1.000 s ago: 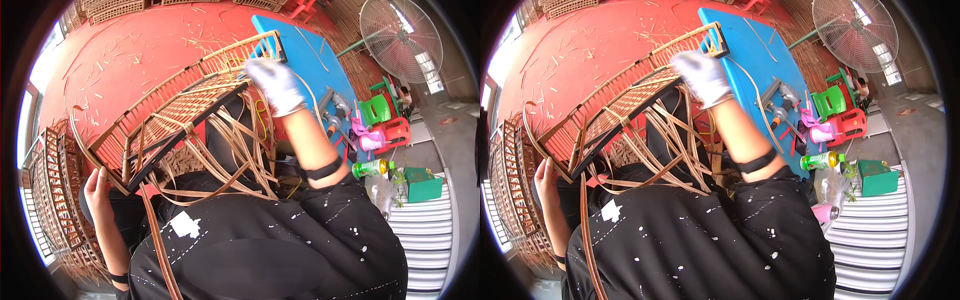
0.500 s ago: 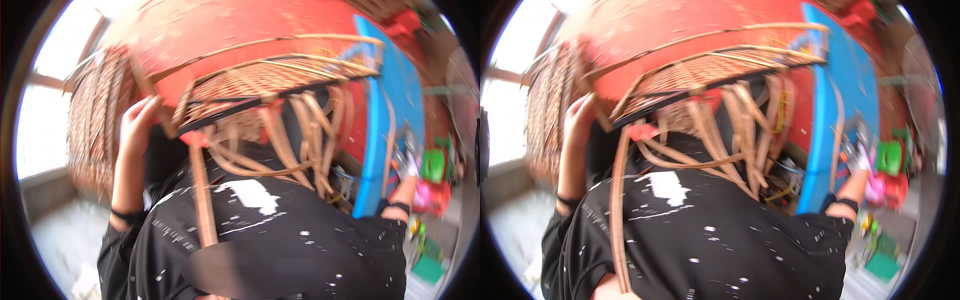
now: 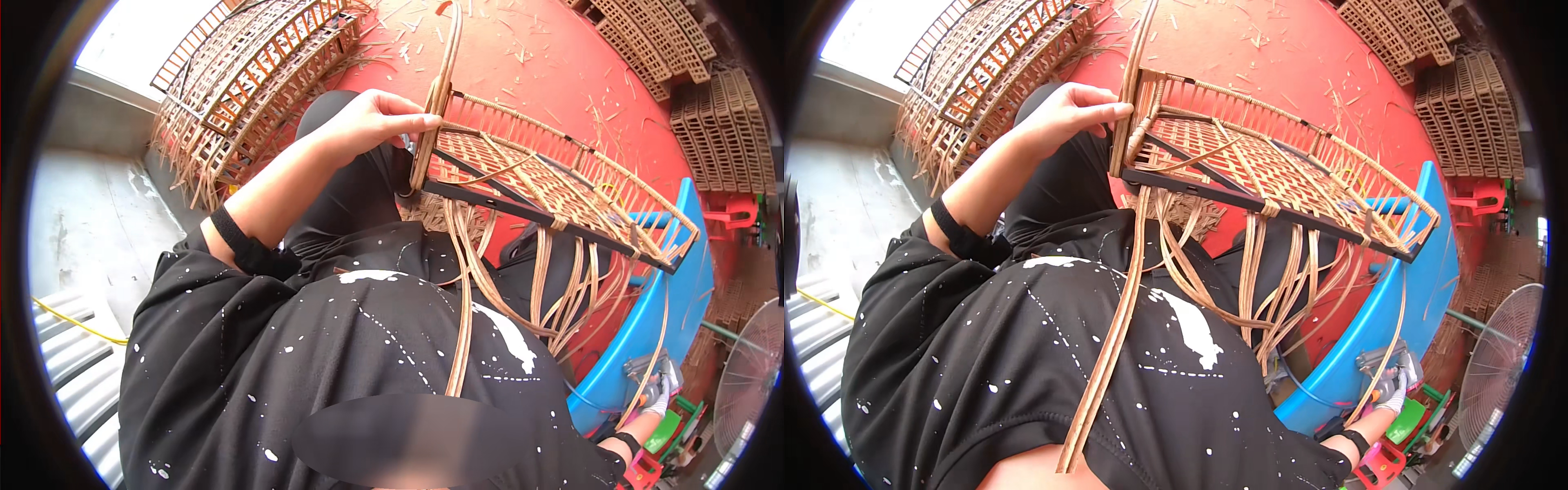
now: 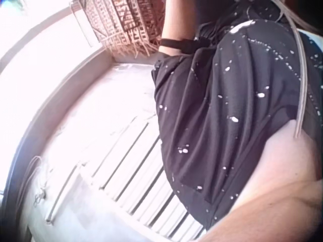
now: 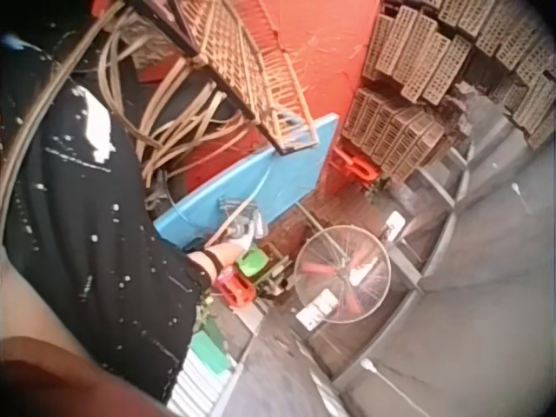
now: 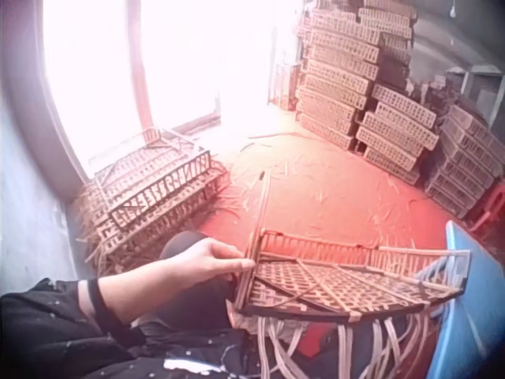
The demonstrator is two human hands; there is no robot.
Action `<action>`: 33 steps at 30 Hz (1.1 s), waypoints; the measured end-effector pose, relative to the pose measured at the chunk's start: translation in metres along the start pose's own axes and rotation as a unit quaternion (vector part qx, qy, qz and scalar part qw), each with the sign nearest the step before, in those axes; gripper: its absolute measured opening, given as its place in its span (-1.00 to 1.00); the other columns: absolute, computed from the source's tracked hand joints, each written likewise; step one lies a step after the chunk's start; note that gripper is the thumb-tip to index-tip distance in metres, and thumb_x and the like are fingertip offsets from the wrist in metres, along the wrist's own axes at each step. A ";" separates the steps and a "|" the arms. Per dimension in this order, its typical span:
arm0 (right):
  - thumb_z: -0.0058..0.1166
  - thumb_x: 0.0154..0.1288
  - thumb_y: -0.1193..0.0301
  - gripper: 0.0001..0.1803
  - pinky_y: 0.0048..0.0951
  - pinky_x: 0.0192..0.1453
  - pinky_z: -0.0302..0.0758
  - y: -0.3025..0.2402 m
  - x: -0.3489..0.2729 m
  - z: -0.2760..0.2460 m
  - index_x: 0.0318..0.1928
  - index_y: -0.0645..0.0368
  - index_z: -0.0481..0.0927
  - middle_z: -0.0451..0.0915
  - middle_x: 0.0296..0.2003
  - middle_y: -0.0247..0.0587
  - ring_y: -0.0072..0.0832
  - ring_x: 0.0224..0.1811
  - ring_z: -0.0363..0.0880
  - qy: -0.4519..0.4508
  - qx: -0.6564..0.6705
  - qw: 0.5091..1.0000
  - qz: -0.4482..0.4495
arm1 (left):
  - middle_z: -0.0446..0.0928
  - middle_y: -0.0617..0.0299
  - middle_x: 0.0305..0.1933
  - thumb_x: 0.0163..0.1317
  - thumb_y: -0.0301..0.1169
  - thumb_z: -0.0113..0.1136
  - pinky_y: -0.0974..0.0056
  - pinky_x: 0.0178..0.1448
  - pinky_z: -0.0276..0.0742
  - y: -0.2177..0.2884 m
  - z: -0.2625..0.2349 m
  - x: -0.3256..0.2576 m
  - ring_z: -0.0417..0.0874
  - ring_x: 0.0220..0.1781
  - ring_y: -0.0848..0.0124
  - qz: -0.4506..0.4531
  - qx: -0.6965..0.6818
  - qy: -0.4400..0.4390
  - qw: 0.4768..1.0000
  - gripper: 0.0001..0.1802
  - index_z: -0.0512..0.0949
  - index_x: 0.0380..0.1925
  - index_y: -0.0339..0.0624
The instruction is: Weaving bamboo strips onto a wooden frame and securing them with a staple gun to manufacture a chair component.
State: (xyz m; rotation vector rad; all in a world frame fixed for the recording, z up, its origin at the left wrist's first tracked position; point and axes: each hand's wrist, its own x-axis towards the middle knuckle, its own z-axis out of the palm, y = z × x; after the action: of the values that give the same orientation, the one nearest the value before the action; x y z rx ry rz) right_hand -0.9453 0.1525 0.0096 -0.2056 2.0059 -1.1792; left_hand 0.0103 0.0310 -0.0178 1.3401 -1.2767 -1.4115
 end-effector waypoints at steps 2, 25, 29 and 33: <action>0.24 0.27 -0.08 -0.43 -0.14 0.09 0.52 -0.013 -0.026 0.018 0.14 -0.02 0.57 0.64 -0.02 -0.25 -0.24 0.02 0.58 -0.013 -0.038 0.999 0.007 | 0.69 0.45 -0.28 0.29 -0.05 0.36 0.45 -0.15 0.48 -0.001 -0.003 0.003 0.59 -0.23 0.67 -0.010 0.010 -0.019 1.000 -0.62 0.77 -0.15 -0.12; 0.23 0.18 0.48 -0.48 -0.50 -0.44 0.51 0.000 -0.457 0.429 0.14 0.46 0.50 0.54 -0.53 -0.29 -0.55 -0.56 0.54 -0.415 -0.184 0.834 -0.315 | 0.65 0.38 -0.37 0.14 -0.07 0.51 0.37 -0.15 0.57 -0.005 -0.012 0.030 0.63 -0.26 0.59 0.039 0.005 -0.056 0.998 -0.63 0.71 -0.32 -0.14; 0.18 0.17 0.56 -0.54 -0.45 -0.47 0.50 0.030 -0.482 0.475 0.10 0.41 0.47 0.49 -0.54 -0.25 -0.51 -0.59 0.49 -0.454 -0.285 0.794 -0.286 | 0.66 0.36 -0.37 0.11 -0.09 0.53 0.36 -0.14 0.59 -0.002 -0.017 0.037 0.64 -0.26 0.57 0.036 0.026 -0.078 0.996 -0.65 0.69 -0.40 -0.13; 0.25 0.18 0.60 -0.57 -0.44 -0.47 0.50 0.043 -0.490 0.499 0.07 0.32 0.47 0.56 -0.51 -0.24 -0.50 -0.58 0.52 -0.466 -0.296 0.780 -0.294 | 0.67 0.33 -0.36 0.10 -0.11 0.53 0.37 -0.13 0.61 -0.003 -0.018 0.040 0.65 -0.26 0.55 0.038 0.007 -0.090 0.995 -0.66 0.68 -0.42 -0.14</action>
State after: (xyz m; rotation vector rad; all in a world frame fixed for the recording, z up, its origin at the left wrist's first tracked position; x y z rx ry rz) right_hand -0.2559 0.0833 0.1115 -1.5093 1.3161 -0.4961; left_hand 0.0230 -0.0095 -0.0269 1.1825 -1.4404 -1.4991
